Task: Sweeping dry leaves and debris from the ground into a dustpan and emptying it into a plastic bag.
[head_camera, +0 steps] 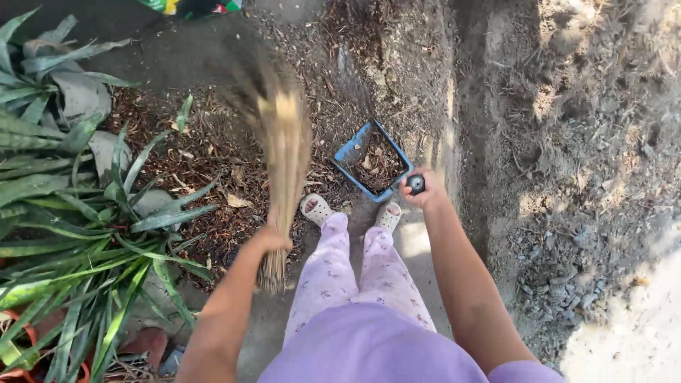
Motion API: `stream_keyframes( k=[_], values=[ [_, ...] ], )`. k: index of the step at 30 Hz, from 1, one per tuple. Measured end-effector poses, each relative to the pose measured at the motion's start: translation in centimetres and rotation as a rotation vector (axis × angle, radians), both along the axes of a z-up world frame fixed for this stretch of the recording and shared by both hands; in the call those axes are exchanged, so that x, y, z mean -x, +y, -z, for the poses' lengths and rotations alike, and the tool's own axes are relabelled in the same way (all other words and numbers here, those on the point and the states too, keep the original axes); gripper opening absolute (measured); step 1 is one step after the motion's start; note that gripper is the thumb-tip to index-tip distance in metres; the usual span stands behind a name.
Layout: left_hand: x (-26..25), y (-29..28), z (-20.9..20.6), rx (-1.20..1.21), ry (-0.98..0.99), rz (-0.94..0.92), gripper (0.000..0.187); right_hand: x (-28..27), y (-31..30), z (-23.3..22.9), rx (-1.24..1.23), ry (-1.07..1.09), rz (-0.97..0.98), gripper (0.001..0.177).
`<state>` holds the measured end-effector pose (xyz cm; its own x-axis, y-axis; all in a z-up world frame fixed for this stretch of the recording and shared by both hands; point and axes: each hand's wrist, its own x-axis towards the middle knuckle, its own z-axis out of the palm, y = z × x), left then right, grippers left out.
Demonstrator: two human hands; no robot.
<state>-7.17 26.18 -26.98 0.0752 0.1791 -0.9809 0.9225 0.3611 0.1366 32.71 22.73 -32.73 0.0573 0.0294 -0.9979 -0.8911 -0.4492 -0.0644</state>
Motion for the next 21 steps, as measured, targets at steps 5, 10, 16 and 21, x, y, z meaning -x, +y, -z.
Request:
stream_keyframes(
  k=[5, 10, 16, 21],
  values=[
    [0.2, -2.0, -12.4, 0.130, 0.018, 0.194, 0.117, 0.9, 1.1, -3.2, 0.023, 0.008, 0.014, 0.010],
    [1.4, 4.0, -26.1, 0.256, 0.310, -0.036, 0.108, 1.5, 2.6, -6.7, 0.160, -0.040, 0.082, 0.016],
    [0.1, 11.9, -25.8, -0.071, 0.341, 0.215, 0.109, -0.2, 0.7, -2.3, 0.089, 0.009, 0.083, 0.029],
    [-5.5, 18.9, -17.1, -0.185, 0.194, 0.069, 0.104, 0.0, -0.1, -1.1, 0.087, 0.000, 0.086, 0.024]
  ],
)
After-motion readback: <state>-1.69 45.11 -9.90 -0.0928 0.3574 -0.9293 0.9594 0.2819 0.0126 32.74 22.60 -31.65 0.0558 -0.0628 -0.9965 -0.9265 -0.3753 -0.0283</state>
